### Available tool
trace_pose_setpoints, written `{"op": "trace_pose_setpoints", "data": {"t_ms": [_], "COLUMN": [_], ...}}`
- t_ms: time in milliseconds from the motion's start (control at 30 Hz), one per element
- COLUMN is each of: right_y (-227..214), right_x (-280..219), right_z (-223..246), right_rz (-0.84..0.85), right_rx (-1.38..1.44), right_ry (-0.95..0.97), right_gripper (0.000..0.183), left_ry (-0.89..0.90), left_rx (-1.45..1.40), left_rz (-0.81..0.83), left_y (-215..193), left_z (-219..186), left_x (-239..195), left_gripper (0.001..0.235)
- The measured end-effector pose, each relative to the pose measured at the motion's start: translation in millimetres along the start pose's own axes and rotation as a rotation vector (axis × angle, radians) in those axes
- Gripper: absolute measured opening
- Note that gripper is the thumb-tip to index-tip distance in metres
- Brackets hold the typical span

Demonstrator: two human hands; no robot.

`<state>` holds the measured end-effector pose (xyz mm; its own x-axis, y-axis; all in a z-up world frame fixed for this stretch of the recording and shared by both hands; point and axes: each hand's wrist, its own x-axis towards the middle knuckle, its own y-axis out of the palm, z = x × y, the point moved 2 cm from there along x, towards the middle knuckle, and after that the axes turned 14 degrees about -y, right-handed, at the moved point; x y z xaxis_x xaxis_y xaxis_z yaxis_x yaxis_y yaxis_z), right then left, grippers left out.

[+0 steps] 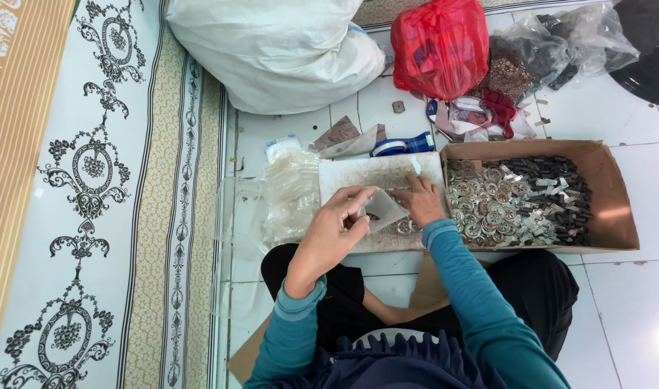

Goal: Sorting and packaging small decorative metal pieces from a bulk box into individual plastic bags.

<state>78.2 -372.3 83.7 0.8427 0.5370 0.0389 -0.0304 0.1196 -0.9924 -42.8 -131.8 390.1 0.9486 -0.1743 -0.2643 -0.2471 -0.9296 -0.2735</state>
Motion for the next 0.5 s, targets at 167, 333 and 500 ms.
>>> {"op": "trace_pose_setpoints", "data": {"t_ms": [167, 333, 500], "right_y": [10, 11, 21], "right_x": [2, 3, 2], "right_z": [-11, -10, -15], "right_rz": [0.076, 0.149, 0.143], "right_rx": [0.027, 0.028, 0.023], "right_ry": [0.038, 0.048, 0.024], "right_gripper": [0.036, 0.043, 0.043], "left_ry": [-0.01, -0.039, -0.07], "left_rx": [-0.003, 0.036, 0.059], "left_rz": [-0.024, -0.047, -0.069], "left_y": [-1, 16, 21], "left_z": [14, 53, 65], "left_x": [13, 44, 53], "left_gripper": [0.05, 0.05, 0.051]}}
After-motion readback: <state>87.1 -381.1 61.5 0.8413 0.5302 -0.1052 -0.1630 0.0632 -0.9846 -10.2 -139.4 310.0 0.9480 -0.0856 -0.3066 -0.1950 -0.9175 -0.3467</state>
